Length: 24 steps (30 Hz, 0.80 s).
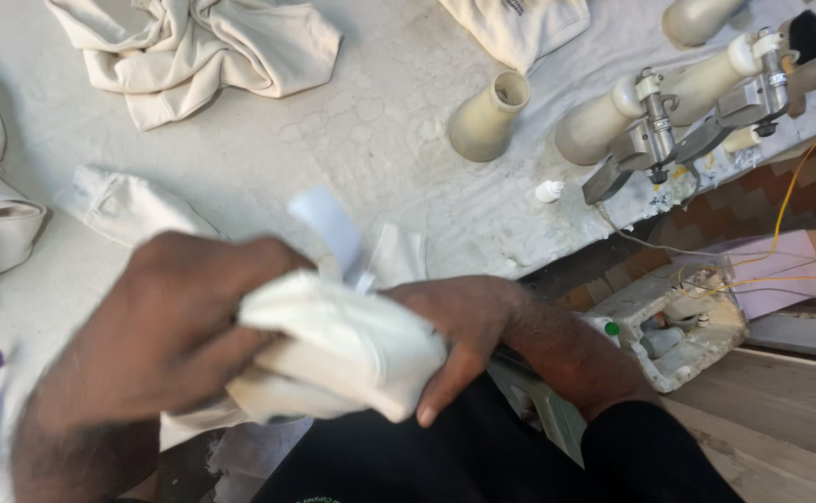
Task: The person lays a white sweatshirt on a workbench, sprays a cleaning solution onto a stain, and scrubs it with a brush. They then fold the sweatshirt and place it aside before repeating the process on another garment.
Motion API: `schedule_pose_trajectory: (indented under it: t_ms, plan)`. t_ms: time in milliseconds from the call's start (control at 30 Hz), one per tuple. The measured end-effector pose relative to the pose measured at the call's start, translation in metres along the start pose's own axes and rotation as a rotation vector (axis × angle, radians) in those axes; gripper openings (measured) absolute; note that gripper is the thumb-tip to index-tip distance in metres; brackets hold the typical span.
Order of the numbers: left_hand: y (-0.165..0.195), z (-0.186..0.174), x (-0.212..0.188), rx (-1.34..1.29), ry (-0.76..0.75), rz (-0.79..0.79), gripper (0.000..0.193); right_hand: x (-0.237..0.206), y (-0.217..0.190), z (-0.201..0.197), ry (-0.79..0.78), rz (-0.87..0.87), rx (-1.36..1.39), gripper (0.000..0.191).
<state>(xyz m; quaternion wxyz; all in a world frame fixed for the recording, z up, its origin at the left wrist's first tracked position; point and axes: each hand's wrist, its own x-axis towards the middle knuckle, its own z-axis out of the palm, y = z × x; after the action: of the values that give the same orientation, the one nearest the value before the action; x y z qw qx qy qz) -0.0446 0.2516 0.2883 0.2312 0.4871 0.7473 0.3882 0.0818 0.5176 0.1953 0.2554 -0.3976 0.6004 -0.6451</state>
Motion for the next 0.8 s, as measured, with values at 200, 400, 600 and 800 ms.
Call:
schedule_pose_trajectory:
  t_ms: [200,400,600,800]
  plan:
    - [-0.031,0.056,0.146,-0.209,-0.156,-0.151,0.038,-0.108,0.069,-0.017,0.892,-0.385,0.685,0.091]
    - [-0.101,0.140,0.257,-0.262,-0.085,-0.371,0.042,-0.191,0.142,-0.121,1.247,-0.265,0.933,0.057]
    - [-0.142,0.202,0.327,-0.920,0.415,-0.351,0.024,-0.216,0.156,-0.176,1.491,-0.142,0.643,0.045]
    - [-0.165,0.206,0.359,-0.503,0.520,-0.339,0.028,-0.211,0.155,-0.222,1.545,-0.068,0.402,0.040]
